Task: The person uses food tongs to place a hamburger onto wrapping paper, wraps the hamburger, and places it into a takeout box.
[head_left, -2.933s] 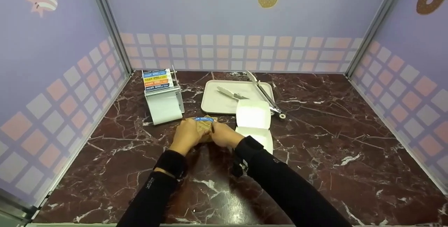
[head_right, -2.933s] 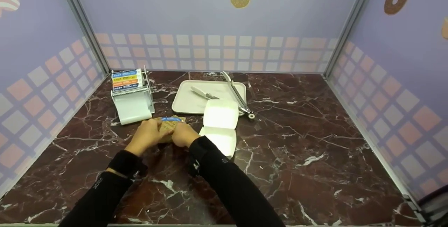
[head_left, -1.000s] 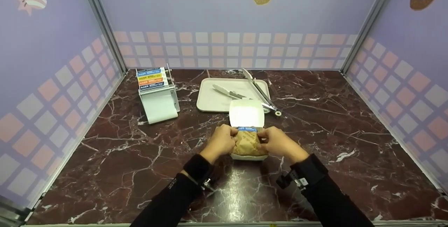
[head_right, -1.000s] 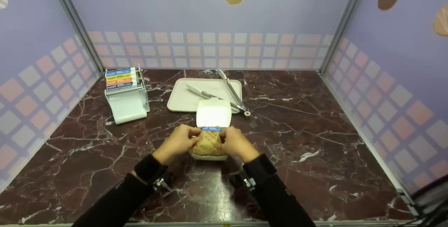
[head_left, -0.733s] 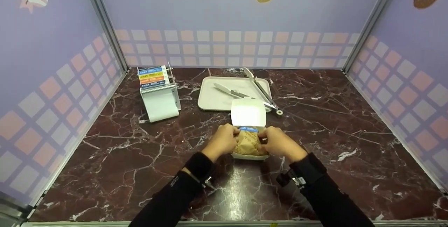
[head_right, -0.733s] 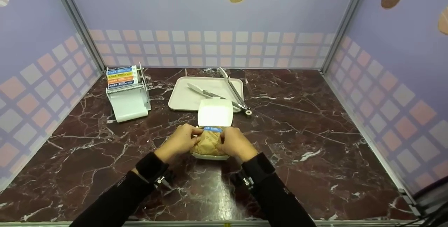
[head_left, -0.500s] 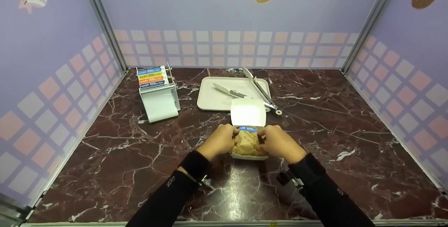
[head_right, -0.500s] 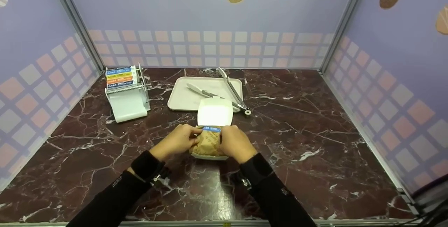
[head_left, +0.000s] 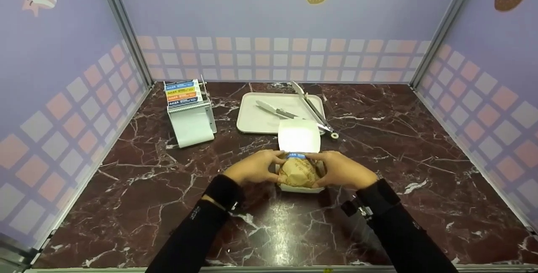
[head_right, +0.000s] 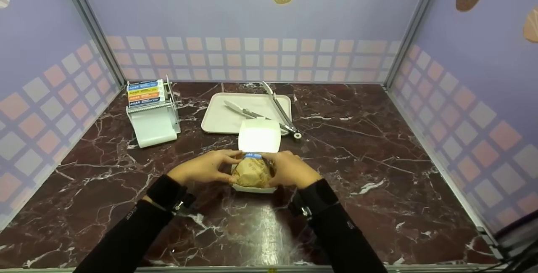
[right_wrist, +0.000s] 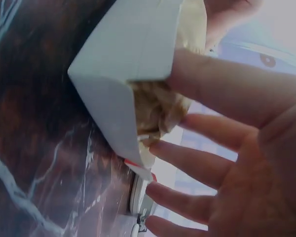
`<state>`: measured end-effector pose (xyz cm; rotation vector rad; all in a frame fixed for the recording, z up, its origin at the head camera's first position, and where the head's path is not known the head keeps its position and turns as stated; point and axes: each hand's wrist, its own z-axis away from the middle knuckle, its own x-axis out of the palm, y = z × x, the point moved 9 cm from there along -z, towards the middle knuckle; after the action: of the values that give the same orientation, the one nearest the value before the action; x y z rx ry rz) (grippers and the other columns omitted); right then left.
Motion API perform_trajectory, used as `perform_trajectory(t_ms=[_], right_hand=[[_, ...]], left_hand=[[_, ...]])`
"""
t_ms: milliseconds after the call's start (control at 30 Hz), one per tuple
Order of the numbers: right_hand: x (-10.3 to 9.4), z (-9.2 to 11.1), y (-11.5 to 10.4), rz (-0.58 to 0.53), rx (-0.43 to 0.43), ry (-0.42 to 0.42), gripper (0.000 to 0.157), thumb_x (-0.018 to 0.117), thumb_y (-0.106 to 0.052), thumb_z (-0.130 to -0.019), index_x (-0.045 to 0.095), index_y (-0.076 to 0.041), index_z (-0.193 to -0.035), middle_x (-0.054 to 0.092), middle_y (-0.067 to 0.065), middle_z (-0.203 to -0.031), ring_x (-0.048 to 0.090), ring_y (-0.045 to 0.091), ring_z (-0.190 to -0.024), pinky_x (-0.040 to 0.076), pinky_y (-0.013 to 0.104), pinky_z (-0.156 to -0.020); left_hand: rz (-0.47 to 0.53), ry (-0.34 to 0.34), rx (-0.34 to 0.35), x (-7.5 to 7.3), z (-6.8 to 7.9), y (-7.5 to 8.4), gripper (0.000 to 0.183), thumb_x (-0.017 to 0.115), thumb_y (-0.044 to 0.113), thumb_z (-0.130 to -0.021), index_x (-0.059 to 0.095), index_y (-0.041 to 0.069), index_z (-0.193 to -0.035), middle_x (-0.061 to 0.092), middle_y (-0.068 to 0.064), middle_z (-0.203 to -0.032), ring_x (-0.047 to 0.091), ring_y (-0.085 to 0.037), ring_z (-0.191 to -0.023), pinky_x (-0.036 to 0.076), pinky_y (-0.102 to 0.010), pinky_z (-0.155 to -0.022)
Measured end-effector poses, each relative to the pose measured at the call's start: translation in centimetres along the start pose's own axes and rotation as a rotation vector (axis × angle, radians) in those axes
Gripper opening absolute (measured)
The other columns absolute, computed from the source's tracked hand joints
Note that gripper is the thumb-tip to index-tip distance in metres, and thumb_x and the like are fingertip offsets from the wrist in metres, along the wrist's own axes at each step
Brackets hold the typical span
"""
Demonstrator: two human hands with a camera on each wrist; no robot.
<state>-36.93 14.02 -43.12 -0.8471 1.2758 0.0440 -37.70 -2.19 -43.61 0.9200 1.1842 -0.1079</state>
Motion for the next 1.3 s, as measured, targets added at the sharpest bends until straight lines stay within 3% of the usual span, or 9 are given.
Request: perform_trajectory(t_ms=[67,233,400,500,633,867,967,1067,1300], right_hand=[[-0.1,0.2,0.3,-0.006,0.001,-0.03,0.092,0.093,-0.005,-0.076,0.051,-0.008,-0.158,0.066,0.023,-0.137,0.066,0.032,-0.107,0.058,0.047,-0.096],[-0.1,0.2,0.9,0.0,-0.037,-0.082,0.088,0.091,-0.011,-0.081,0.05,-0.012,-0.159,0.071,0.02,-0.107,0.064,0.022,-0.083,0.058,0.033,-0.075],[0.0,-0.1,1.5,-0.029,-0.041,-0.068,0.086,0.092,-0.013,-0.08,0.055,-0.017,-0.157,0.07,0.015,-0.091,0.058,0.014,-0.071,0.052,0.027,-0.064],[0.0,-0.2,1.6,-0.027,-0.037,-0.046,0.085,0.093,-0.012,-0.079,0.057,-0.019,-0.155,0.072,0.015,-0.097,0.055,0.013,-0.071,0.051,0.028,-0.065],[0.0,-0.3,1.7,-0.013,-0.037,-0.012,0.085,0.095,-0.01,-0.076,0.06,-0.019,-0.153,0.075,0.011,-0.11,0.057,0.017,-0.077,0.053,0.031,-0.072],[0.4,-0.5,1.9,-0.055,-0.044,0.023,0.084,0.093,-0.003,-0.075,0.06,-0.01,-0.151,0.076,0.014,-0.124,0.069,0.024,-0.091,0.061,0.035,-0.078],[0.5,-0.6,2.1,-0.062,-0.024,0.047,0.085,0.093,0.0,-0.073,0.06,-0.008,-0.151,0.072,0.018,-0.133,0.073,0.032,-0.111,0.061,0.044,-0.093],[0.5,-0.7,2.2,-0.078,0.004,0.067,0.085,0.093,0.004,-0.071,0.061,-0.005,-0.149,0.068,0.022,-0.137,0.068,0.037,-0.126,0.057,0.049,-0.103],[0.5,-1.1,2.0,-0.037,0.022,0.082,0.079,0.094,0.005,-0.067,0.066,0.0,-0.141,0.07,0.022,-0.135,0.07,0.039,-0.123,0.056,0.05,-0.105]], left_hand=[[-0.015,0.002,-0.013,0.1,0.0,-0.2,0.059,0.084,0.024,-0.092,0.064,0.0,-0.141,0.038,-0.018,-0.168,0.036,-0.043,-0.154,0.025,-0.054,-0.129],[-0.052,0.033,-0.015,0.0,-0.1,-0.1,0.056,0.085,0.027,-0.091,0.068,0.0,-0.137,0.044,-0.016,-0.165,0.039,-0.042,-0.152,0.027,-0.056,-0.127],[-0.031,0.037,0.011,0.0,-0.2,-0.1,0.051,0.084,0.022,-0.091,0.069,-0.002,-0.134,0.048,-0.019,-0.161,0.045,-0.041,-0.149,0.031,-0.052,-0.127],[-0.037,0.059,-0.019,0.0,-0.4,-0.2,0.047,0.086,0.02,-0.09,0.073,-0.001,-0.13,0.05,-0.018,-0.16,0.048,-0.041,-0.147,0.034,-0.051,-0.125],[-0.068,0.104,-0.114,0.1,-0.9,-0.2,0.042,0.088,0.023,-0.087,0.077,0.005,-0.124,0.056,-0.012,-0.157,0.052,-0.04,-0.143,0.036,-0.053,-0.124],[-0.274,0.241,-0.134,-0.2,-1.3,1.1,0.031,0.094,0.029,-0.079,0.083,0.01,-0.101,0.08,-0.007,-0.107,0.069,-0.032,-0.107,0.051,-0.049,-0.102],[-0.316,0.285,-0.141,-0.1,-1.2,1.5,0.031,0.096,0.028,-0.075,0.083,0.01,-0.098,0.08,-0.007,-0.103,0.069,-0.033,-0.103,0.051,-0.049,-0.096],[-0.282,0.291,-0.143,0.2,-1.2,1.5,0.035,0.096,0.023,-0.075,0.084,0.009,-0.104,0.08,-0.01,-0.107,0.069,-0.036,-0.105,0.05,-0.051,-0.094],[-0.012,0.285,-0.199,0.2,-1.4,-0.5,0.054,0.098,0.013,-0.072,0.079,0.004,-0.122,0.078,-0.012,-0.12,0.07,-0.037,-0.118,0.049,-0.049,-0.111]])
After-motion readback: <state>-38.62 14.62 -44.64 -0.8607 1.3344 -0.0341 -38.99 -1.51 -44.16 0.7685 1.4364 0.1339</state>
